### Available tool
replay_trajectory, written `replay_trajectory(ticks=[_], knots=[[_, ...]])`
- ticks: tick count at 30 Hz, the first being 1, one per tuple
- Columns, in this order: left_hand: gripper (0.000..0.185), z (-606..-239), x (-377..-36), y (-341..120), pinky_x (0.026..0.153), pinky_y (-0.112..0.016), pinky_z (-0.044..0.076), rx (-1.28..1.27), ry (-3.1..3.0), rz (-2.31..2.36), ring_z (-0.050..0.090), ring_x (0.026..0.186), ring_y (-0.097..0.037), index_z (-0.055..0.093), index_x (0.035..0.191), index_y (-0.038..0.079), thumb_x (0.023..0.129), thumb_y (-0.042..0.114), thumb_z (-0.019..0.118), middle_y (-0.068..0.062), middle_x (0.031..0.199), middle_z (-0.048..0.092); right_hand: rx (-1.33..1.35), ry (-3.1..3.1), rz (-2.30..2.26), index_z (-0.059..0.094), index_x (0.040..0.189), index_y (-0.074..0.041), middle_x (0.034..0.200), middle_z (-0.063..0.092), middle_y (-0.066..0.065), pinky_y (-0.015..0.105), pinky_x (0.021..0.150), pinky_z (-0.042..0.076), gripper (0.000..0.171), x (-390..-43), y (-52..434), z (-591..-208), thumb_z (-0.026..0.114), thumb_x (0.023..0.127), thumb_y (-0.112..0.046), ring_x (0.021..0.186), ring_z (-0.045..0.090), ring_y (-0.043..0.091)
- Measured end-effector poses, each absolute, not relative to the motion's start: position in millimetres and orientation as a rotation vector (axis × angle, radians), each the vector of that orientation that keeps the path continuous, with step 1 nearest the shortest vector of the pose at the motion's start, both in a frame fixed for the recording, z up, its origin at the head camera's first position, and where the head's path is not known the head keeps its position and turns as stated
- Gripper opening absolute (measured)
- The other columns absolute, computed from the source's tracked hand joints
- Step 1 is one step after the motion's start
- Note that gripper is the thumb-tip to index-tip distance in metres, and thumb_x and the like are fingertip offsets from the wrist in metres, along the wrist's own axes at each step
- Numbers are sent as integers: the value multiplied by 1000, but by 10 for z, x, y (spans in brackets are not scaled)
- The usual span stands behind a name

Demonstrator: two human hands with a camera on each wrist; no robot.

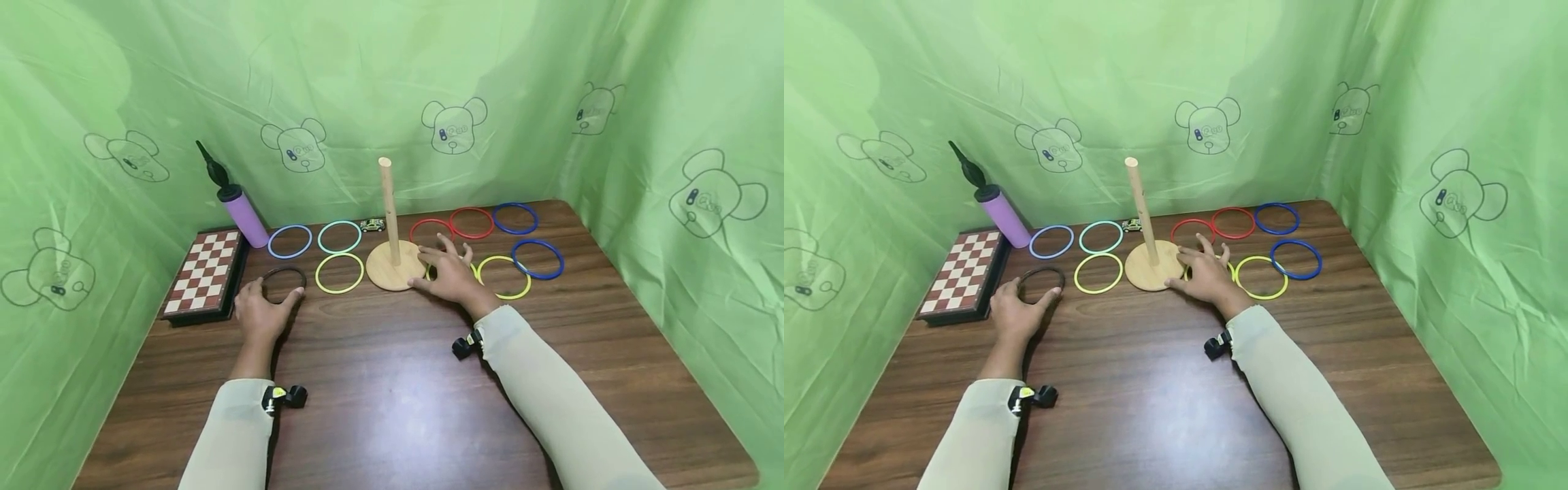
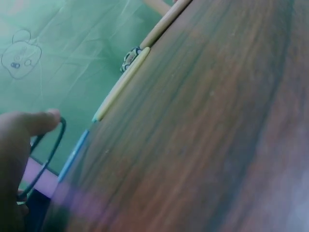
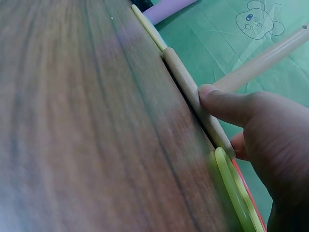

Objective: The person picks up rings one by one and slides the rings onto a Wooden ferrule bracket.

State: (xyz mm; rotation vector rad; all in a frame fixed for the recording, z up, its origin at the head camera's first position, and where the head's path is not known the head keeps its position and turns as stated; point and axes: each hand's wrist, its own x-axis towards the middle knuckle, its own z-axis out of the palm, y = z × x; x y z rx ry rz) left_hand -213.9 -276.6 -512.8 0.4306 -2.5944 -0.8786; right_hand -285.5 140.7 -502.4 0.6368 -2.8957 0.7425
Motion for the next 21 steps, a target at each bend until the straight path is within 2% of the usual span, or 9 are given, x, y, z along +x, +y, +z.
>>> replay_trajectory(ticks=[7,13,17,21], knots=[[99,-4964,-2096,-2662,122,-71,33,404,-2345,-947,46,147,-53,59,148,-9,76,47,98,-31,156,52,632,-2902,732,68,150,-16,166,57,3,82,124,1,74,-2870,1418,-5052,80,93,-62,171,16,37],[98,-4729,-2101,-2437,120,-68,39,218,-2250,-950,54,139,-55,62,142,-15,74,45,100,-33,147,58,625,-2889,736,69,149,-15,166,57,3,82,124,1,74,-2878,1425,-5066,81,93,-61,171,17,38],[93,-4564,-2113,-2278,116,-66,44,96,-2179,-978,59,131,-55,66,139,-13,72,41,101,-35,139,61,631,-2901,748,68,150,-15,166,57,3,83,124,1,74,-2866,1409,-5055,82,93,-60,171,16,38],[91,-4330,-2152,-2115,116,-64,48,35,-2118,-1016,63,130,-52,68,138,-11,70,39,103,-34,138,64,623,-2903,744,69,150,-15,166,57,3,83,124,1,74,-2858,1397,-5049,83,92,-59,171,18,39]])
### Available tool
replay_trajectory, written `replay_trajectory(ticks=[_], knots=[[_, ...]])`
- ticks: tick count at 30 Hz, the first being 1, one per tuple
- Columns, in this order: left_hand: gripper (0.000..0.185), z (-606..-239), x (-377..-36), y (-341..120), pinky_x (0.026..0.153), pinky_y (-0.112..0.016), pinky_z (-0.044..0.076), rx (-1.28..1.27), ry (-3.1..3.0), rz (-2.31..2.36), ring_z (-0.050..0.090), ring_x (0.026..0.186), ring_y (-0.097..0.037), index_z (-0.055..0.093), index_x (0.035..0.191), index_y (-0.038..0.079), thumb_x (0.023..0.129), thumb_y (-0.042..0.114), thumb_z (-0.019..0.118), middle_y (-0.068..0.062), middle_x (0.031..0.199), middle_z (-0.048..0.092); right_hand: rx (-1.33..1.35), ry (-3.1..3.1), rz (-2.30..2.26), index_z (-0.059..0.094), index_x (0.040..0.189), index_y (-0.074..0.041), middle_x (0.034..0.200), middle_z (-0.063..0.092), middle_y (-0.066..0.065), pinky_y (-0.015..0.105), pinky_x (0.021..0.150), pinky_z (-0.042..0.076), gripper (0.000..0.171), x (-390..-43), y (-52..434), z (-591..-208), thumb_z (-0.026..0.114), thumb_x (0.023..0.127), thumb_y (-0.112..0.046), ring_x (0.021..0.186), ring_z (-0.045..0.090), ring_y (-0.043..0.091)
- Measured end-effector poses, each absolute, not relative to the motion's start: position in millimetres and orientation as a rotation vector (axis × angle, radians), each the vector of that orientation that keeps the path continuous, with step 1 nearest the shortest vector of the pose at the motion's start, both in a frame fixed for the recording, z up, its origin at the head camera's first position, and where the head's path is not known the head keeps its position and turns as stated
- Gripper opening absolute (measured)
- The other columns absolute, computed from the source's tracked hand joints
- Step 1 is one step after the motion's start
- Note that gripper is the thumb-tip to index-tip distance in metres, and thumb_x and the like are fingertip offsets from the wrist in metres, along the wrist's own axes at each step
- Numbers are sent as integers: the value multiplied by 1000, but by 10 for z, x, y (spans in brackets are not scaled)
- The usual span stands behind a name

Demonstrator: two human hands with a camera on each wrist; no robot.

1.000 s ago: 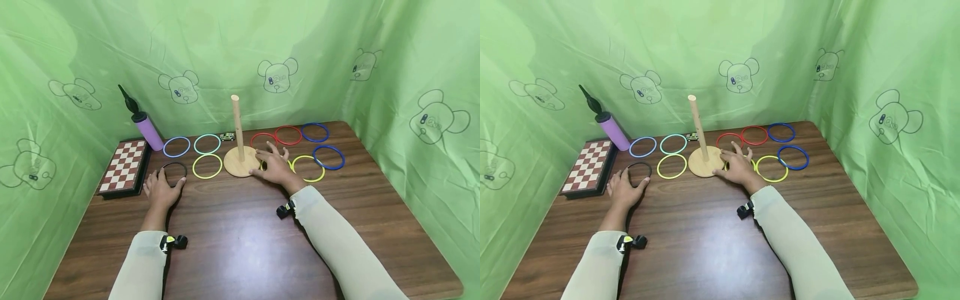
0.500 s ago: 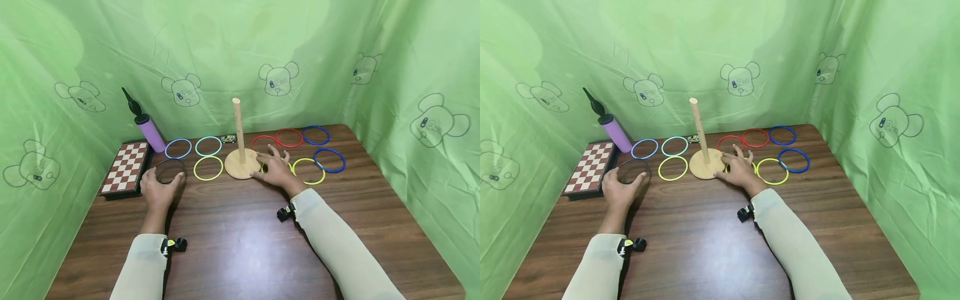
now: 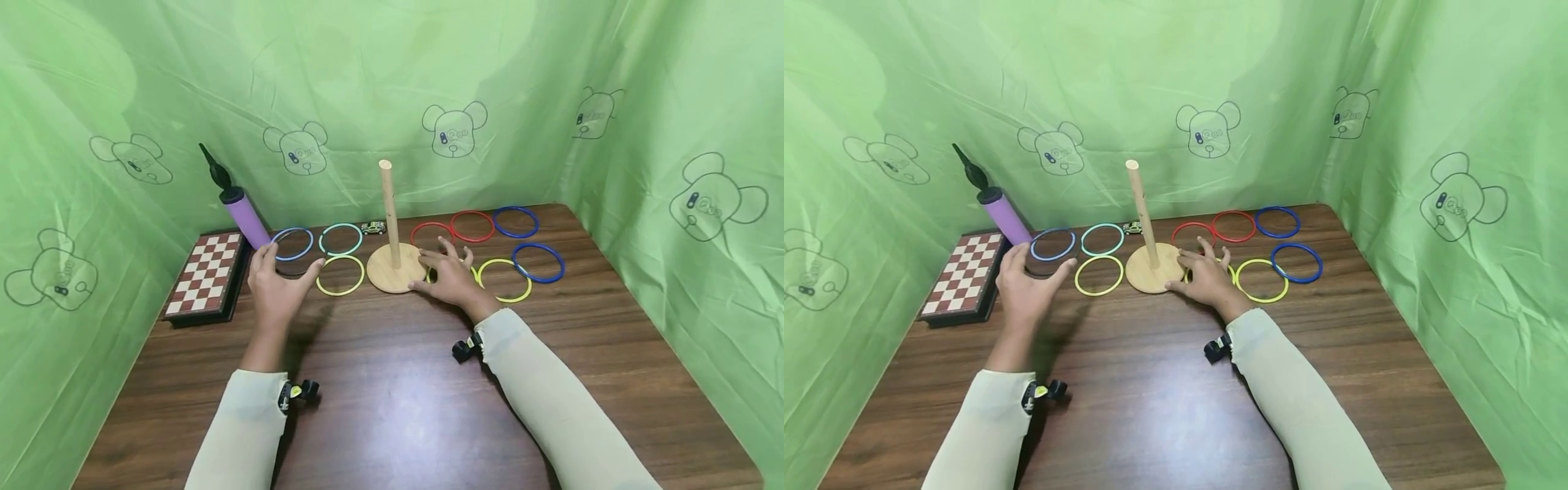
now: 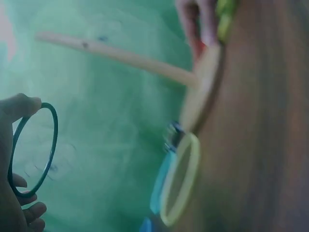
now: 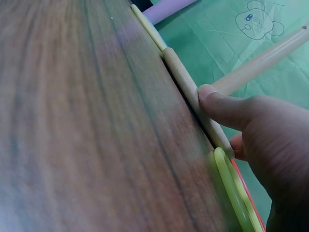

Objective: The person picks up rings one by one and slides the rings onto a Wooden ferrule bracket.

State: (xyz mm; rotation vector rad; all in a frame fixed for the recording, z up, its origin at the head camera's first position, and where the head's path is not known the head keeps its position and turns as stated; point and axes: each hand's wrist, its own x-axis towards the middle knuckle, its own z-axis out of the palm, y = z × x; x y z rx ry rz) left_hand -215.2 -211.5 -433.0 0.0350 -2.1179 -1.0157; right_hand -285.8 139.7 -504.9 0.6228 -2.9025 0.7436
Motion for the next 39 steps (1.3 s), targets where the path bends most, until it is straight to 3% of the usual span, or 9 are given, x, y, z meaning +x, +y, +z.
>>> replay_trajectory(ticks=[6,13,19,29,39], knots=[[94,-3843,-2239,-1806,121,-59,46,-67,-2057,-1052,61,135,-50,65,140,-16,72,38,101,-33,141,63,625,-2888,760,68,150,-15,165,58,4,83,124,1,75,-2856,1404,-5047,83,92,-60,170,18,39],[93,-3431,-2302,-1463,123,-63,41,-192,-2021,-1082,59,139,-45,64,143,-14,77,43,98,-31,144,63,593,-2906,777,69,149,-15,165,58,3,82,124,3,74,-2817,1386,-5070,85,91,-57,170,16,41],[91,-3286,-2421,-1323,122,-59,46,-264,-2007,-1065,61,137,-47,64,140,-16,77,41,96,-33,142,64,592,-2886,825,68,150,-13,165,58,4,82,123,1,76,-2831,1344,-5071,86,90,-57,170,15,42],[92,-3083,-2624,-1089,125,-56,43,-297,-2057,-1072,57,143,-44,64,142,-14,78,42,97,-29,145,63,561,-2898,832,68,150,-13,166,58,2,81,124,-1,77,-2835,1380,-5070,86,90,-58,170,15,41],[90,-3207,-2682,-952,122,-55,45,-362,-2083,-1093,57,141,-43,64,145,-10,79,41,97,-27,147,62,541,-2888,814,67,151,-13,166,57,4,83,123,1,75,-2845,1393,-5069,81,94,-59,169,16,42]])
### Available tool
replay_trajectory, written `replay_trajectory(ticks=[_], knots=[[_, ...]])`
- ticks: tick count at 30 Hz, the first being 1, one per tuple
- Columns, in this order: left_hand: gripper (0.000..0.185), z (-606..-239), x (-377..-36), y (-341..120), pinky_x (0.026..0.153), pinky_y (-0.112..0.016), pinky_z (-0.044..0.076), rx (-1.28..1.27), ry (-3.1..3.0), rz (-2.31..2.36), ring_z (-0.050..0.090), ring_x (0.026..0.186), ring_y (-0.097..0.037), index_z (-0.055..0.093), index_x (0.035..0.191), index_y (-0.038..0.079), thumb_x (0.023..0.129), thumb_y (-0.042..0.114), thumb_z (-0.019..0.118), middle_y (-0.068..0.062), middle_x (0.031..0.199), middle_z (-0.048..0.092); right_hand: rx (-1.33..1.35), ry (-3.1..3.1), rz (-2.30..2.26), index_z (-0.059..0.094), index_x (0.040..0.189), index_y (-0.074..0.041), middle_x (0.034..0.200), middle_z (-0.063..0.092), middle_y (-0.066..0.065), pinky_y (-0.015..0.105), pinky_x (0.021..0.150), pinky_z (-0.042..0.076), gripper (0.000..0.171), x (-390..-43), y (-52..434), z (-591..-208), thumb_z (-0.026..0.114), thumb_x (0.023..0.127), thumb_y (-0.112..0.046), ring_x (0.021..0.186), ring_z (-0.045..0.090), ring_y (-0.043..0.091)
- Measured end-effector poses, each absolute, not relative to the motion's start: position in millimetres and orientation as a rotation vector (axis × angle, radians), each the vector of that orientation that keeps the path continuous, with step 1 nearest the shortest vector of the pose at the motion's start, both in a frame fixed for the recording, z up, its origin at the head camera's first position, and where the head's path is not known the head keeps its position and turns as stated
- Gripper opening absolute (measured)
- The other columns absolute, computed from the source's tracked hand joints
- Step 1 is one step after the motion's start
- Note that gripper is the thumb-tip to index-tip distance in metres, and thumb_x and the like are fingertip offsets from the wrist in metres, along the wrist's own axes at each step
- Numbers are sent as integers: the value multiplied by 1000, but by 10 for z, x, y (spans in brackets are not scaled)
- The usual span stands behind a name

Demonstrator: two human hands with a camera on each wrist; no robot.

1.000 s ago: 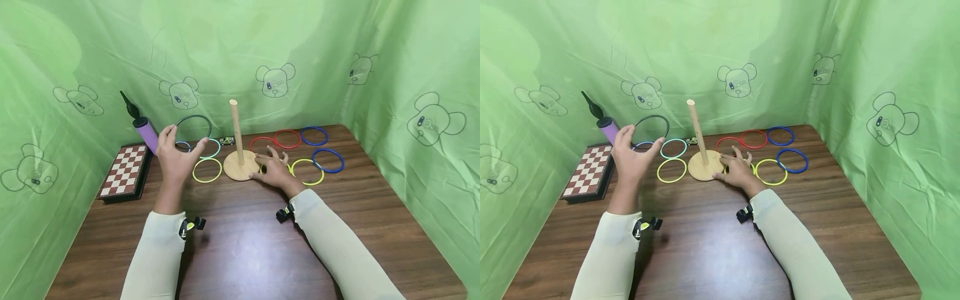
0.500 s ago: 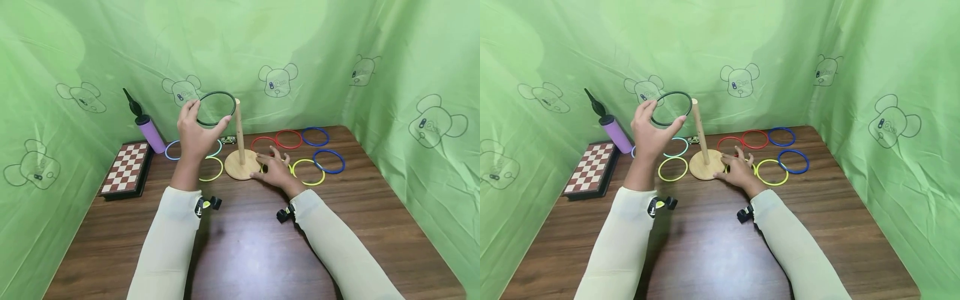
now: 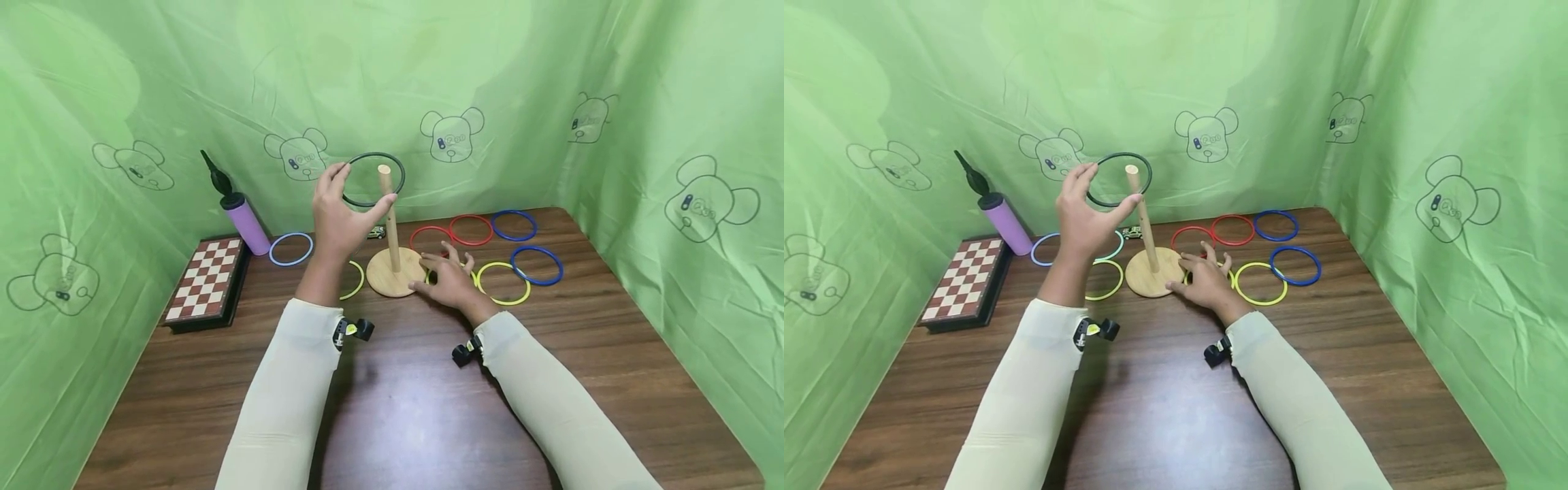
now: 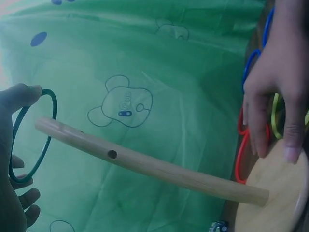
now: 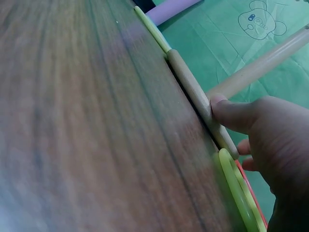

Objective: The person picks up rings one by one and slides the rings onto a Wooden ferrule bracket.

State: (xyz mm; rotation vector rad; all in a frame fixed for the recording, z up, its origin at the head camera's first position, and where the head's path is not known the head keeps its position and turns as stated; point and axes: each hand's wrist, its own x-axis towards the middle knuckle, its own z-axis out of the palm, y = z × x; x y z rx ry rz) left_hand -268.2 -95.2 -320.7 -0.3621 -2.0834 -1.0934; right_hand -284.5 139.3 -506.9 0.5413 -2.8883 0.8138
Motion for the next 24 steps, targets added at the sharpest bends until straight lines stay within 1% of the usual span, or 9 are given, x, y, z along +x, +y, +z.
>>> replay_trajectory(ticks=[5,12,19,24], knots=[[90,-3316,-2714,-923,122,-58,45,-383,-2090,-1108,57,140,-43,64,146,-9,79,42,96,-27,147,62,494,-2881,783,69,149,-14,165,55,9,82,123,5,75,-2848,1393,-5067,83,92,-60,168,18,43],[92,-3565,-2730,-898,124,-60,40,-324,-2179,-1226,52,147,-42,62,150,-5,79,41,97,-23,155,58,478,-2886,791,70,148,-14,163,55,13,82,123,6,76,-2839,1387,-5048,85,89,-60,167,18,43],[92,-3999,-2692,-893,127,-60,38,-251,-2199,-1333,50,152,-39,62,152,0,78,43,98,-19,159,56,471,-2893,777,70,147,-15,164,54,13,81,123,6,75,-2837,1378,-5055,85,89,-60,167,19,44],[91,-4352,-2662,-891,126,-62,38,-218,-2206,-1369,49,152,-41,62,152,3,79,40,99,-19,160,54,466,-2885,784,71,146,-15,164,53,15,82,123,7,74,-2827,1377,-5046,85,90,-60,166,20,46]])
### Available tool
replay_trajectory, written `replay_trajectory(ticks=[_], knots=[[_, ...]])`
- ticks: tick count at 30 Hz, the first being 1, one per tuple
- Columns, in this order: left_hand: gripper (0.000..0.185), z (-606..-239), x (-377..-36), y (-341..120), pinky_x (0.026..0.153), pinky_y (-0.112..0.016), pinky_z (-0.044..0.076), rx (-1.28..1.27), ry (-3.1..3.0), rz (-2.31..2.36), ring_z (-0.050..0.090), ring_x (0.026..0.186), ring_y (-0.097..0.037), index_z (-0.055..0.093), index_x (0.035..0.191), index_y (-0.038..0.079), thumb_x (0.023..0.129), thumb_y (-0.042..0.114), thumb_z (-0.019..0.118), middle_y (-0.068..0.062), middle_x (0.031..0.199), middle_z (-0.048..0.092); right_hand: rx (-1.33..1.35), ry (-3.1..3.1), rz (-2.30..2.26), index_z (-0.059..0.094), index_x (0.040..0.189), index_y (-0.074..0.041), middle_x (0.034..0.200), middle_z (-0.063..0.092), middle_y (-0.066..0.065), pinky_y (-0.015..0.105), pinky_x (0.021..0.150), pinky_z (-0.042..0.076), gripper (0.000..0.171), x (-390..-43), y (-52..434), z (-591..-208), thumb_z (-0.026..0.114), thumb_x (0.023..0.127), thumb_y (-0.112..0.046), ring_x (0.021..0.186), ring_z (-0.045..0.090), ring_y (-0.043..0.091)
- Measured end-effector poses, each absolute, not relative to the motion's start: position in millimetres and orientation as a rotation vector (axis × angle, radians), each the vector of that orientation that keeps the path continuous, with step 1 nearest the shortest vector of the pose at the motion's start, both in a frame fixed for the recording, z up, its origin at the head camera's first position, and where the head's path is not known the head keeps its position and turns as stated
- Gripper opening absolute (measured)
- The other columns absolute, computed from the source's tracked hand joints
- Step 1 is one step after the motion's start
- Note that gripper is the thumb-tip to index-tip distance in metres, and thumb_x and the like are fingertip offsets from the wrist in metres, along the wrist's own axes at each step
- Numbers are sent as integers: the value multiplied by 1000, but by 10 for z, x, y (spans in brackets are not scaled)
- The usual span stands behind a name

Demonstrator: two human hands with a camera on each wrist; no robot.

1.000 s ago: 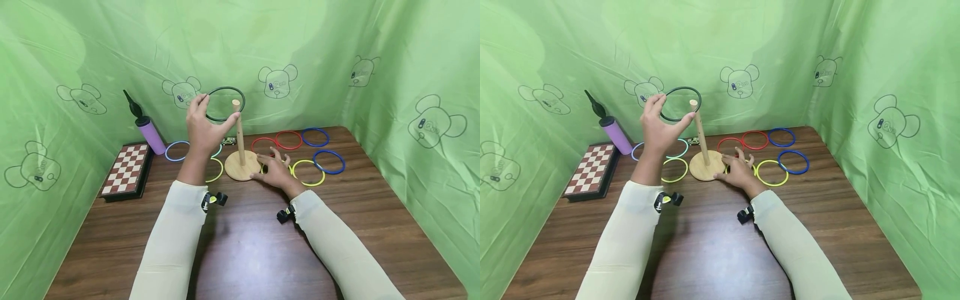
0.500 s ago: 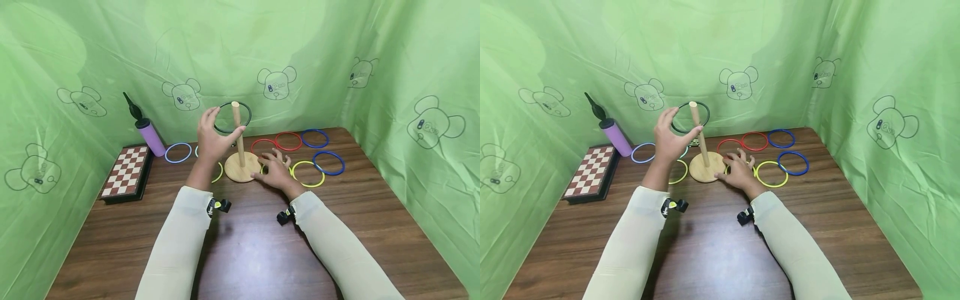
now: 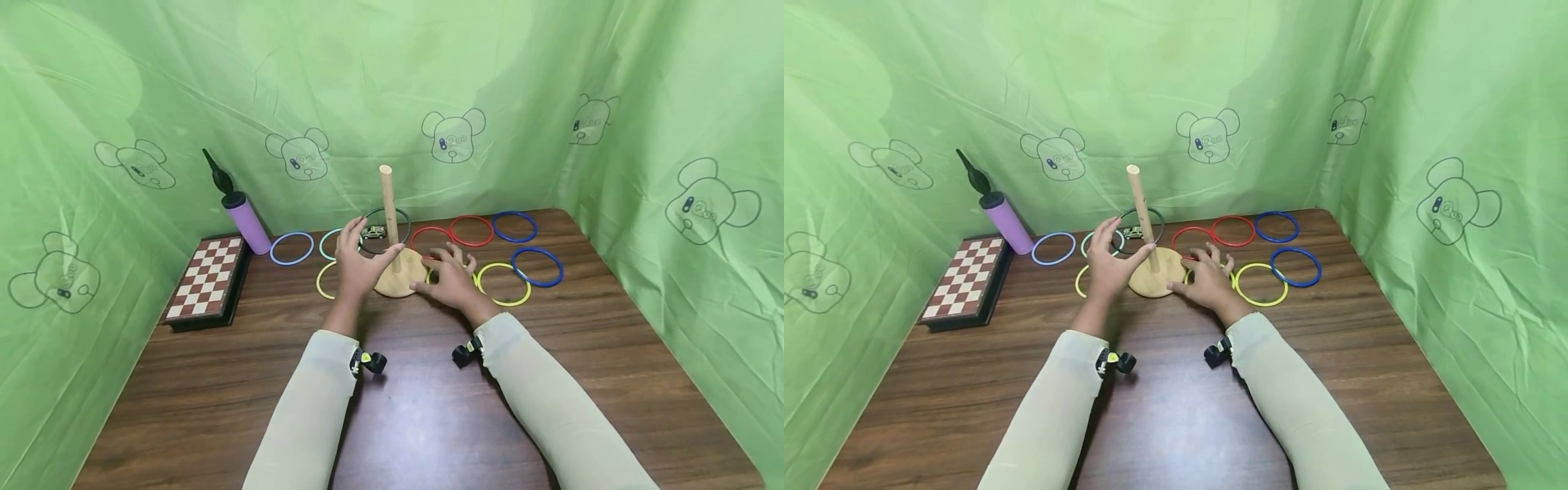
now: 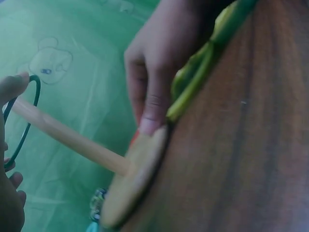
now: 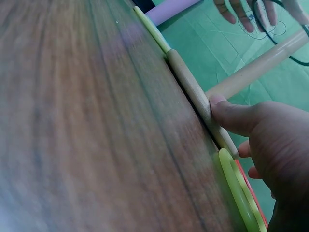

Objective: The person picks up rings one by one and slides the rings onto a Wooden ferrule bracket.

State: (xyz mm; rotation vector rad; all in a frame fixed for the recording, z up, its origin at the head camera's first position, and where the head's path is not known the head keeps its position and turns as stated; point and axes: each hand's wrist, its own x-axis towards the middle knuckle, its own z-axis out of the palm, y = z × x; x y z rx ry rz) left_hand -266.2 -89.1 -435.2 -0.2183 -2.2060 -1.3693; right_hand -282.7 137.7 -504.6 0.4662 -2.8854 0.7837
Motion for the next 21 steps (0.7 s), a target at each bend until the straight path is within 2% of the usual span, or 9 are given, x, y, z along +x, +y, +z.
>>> replay_trajectory(ticks=[5,10,14,21], knots=[[90,-4596,-2675,-874,123,-65,37,-264,-2203,-1320,47,148,-46,64,148,-3,77,38,100,-24,157,57,457,-2879,783,71,147,-15,165,52,15,82,123,8,74,-2823,1384,-5039,85,89,-60,166,20,47],[92,-4812,-2694,-850,125,-64,33,-272,-2242,-1255,44,148,-44,66,146,-3,73,40,102,-22,156,61,451,-2885,804,71,148,-14,166,51,16,80,123,6,76,-2821,1387,-5055,85,89,-60,166,18,46],[93,-4898,-2705,-834,126,-67,28,-262,-2291,-1231,41,150,-45,66,146,-2,74,45,101,-19,156,61,448,-2875,798,71,148,-15,166,51,16,81,123,7,76,-2822,1389,-5058,86,88,-60,166,19,46],[95,-4963,-2687,-840,120,-68,29,-258,-2363,-1181,40,149,-46,65,147,-2,74,48,99,-19,156,61,461,-2863,804,71,147,-15,165,52,16,81,123,9,76,-2823,1389,-5062,86,88,-60,165,21,46]])
